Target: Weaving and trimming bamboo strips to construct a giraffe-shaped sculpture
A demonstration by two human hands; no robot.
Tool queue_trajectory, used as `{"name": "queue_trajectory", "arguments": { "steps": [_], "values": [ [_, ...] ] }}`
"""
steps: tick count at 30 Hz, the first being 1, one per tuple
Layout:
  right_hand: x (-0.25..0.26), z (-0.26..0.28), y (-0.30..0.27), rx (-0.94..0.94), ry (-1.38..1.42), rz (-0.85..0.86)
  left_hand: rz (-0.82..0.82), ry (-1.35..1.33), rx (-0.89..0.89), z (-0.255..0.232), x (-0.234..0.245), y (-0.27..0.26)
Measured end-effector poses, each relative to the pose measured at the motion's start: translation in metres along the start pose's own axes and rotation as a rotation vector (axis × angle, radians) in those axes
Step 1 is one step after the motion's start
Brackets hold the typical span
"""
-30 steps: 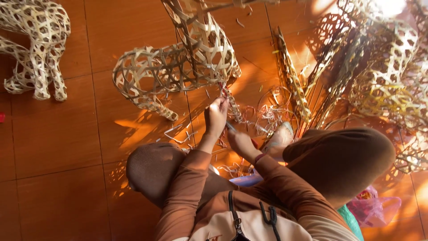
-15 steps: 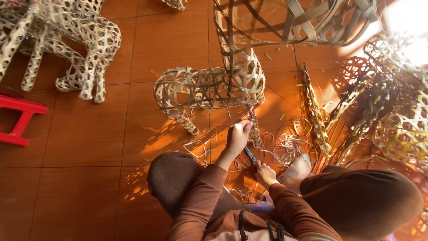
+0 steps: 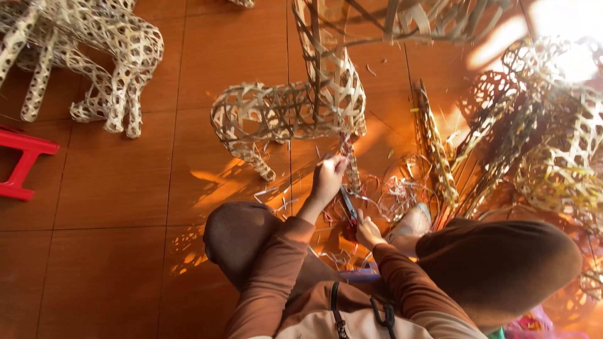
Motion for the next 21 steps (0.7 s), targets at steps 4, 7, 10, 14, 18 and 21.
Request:
{"name": "queue_trajectory", "arguments": {
  "steps": [4, 7, 10, 14, 18, 21],
  "values": [
    [0.054, -0.007, -0.025, -0.269, 0.709, 0.020, 0.069, -0.048, 0.122, -0.005, 0.004, -0.004],
    [0.095, -0.008, -0.045, -0.341, 1.051, 0.032, 0.101, -0.131, 0.171, -0.013, 0.005, -0.010],
    [0.120, -0.012, -0.054, -0.319, 1.441, 0.119, 0.103, -0.161, 0.203, -0.007, 0.004, -0.009],
    [0.237, -0.031, -0.116, -0.049, 1.238, 0.370, 0.118, -0.276, 0.227, -0.010, 0.004, -0.013],
    [0.247, -0.102, -0.163, 0.063, 1.137, 0.380, 0.127, -0.348, 0.278, -0.004, -0.001, -0.011],
    [0.334, -0.122, -0.234, 0.034, 1.604, 0.303, 0.168, -0.420, 0.191, -0.007, 0.000, -0.010]
  ]
}}
Point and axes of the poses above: each hand's wrist, its own y-axis towards the middle knuckle, its own x-axis out of the back of the hand, z = x × y, the point moved 6 cm from there along y, towards the middle knuckle, and after that the axes turned 9 degrees about x, right-handed, at the moved point
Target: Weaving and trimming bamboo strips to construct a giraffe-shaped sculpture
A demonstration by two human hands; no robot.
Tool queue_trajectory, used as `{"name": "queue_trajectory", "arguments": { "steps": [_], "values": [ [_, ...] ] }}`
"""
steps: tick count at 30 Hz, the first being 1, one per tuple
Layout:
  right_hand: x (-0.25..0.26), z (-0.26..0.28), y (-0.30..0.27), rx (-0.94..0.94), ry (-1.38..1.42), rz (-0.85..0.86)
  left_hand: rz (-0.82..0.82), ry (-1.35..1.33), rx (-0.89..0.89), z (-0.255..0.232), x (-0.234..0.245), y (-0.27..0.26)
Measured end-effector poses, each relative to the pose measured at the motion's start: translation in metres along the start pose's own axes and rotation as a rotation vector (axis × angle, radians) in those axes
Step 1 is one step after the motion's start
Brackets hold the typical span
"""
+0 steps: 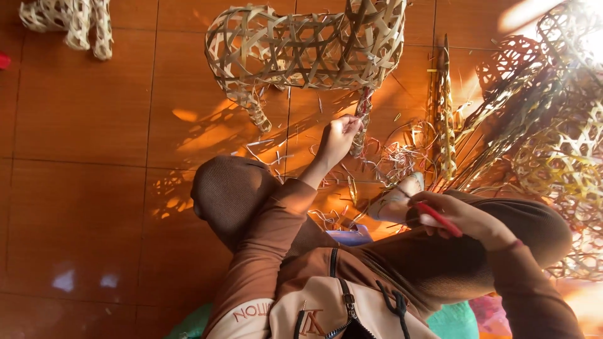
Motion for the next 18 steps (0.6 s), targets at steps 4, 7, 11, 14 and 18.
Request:
{"name": "queue_trajectory", "arguments": {
  "steps": [4, 7, 11, 14, 18],
  "values": [
    [0.019, 0.028, -0.005, 0.386, 0.014, 0.070, -0.020, 0.000, 0.028, 0.009, -0.004, 0.004],
    [0.043, 0.025, 0.028, 0.360, -0.111, -0.043, -0.090, 0.000, 0.120, 0.014, -0.003, 0.003],
    [0.049, 0.035, 0.064, 0.362, -0.189, 0.049, -0.099, -0.046, 0.180, 0.019, -0.003, 0.001],
    [0.051, 0.050, 0.090, 0.395, -0.217, 0.125, -0.112, -0.052, 0.208, 0.017, -0.004, 0.001],
    [0.041, 0.061, 0.137, 0.363, -0.222, 0.240, -0.097, -0.051, 0.200, 0.017, -0.001, -0.001]
  ]
}}
Point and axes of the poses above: each hand's wrist, its own y-axis towards the middle knuckle, its own x-axis out of the back of the hand, z = x × y, the point moved 6 cm from there along y, towards the middle knuckle, and after that the axes turned 9 degrees about x, right-handed, at the moved point
